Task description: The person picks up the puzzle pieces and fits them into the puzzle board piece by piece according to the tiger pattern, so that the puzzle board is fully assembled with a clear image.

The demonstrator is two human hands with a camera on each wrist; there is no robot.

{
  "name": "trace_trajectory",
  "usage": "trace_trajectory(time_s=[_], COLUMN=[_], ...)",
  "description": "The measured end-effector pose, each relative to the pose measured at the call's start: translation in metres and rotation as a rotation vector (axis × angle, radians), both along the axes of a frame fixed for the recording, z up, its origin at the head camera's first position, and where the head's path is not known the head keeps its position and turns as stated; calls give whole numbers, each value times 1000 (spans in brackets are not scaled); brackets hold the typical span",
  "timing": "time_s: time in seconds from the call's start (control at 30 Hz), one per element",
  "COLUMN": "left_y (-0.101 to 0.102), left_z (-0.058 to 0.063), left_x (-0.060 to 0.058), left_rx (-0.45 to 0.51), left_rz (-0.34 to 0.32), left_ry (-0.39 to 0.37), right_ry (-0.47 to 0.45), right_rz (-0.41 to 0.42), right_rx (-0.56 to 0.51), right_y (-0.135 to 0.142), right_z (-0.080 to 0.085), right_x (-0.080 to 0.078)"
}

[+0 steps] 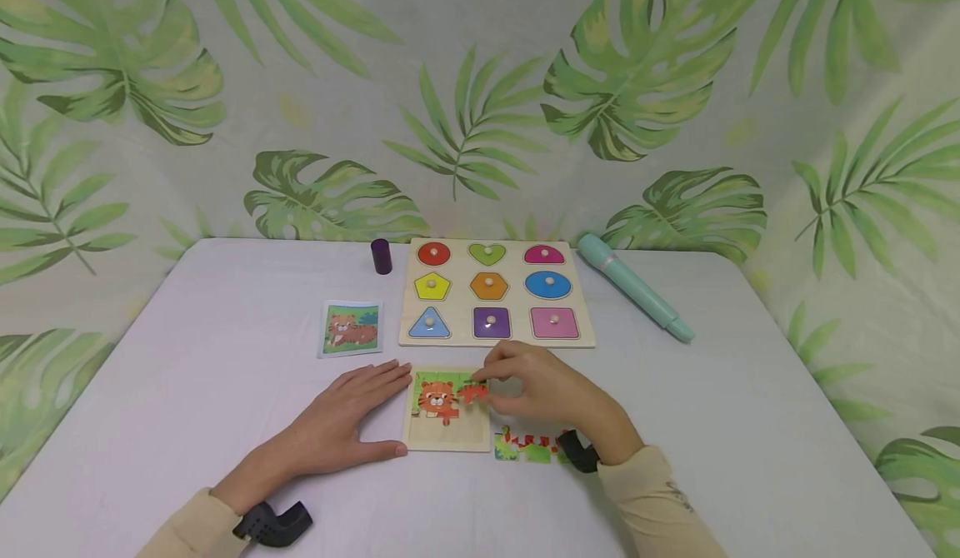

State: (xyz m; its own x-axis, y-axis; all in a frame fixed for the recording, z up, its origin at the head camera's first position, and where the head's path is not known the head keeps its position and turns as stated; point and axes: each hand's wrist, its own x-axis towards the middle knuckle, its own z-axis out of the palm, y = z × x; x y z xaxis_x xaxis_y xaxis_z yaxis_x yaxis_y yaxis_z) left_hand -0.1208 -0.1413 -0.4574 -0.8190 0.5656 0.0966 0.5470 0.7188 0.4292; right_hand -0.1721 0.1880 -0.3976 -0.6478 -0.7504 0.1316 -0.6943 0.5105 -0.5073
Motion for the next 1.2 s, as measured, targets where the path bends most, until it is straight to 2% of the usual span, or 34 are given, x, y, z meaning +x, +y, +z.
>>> trace_trajectory(time_s=[0.5, 0.77, 1.2], left_y=[0, 0, 0], left_z=[0, -1, -1], left_x=[0, -1, 0], left_rx=[9, 5, 8], left_rz=[-4, -1, 0], left_ry=[0, -4, -6], right_ry=[-21, -61, -66], right_rz=[-12, -29, -28], right_rx=[56, 85, 101], right_y=[-6, -9, -10], right_z=[-10, -9, -11], right_x=[0, 3, 3])
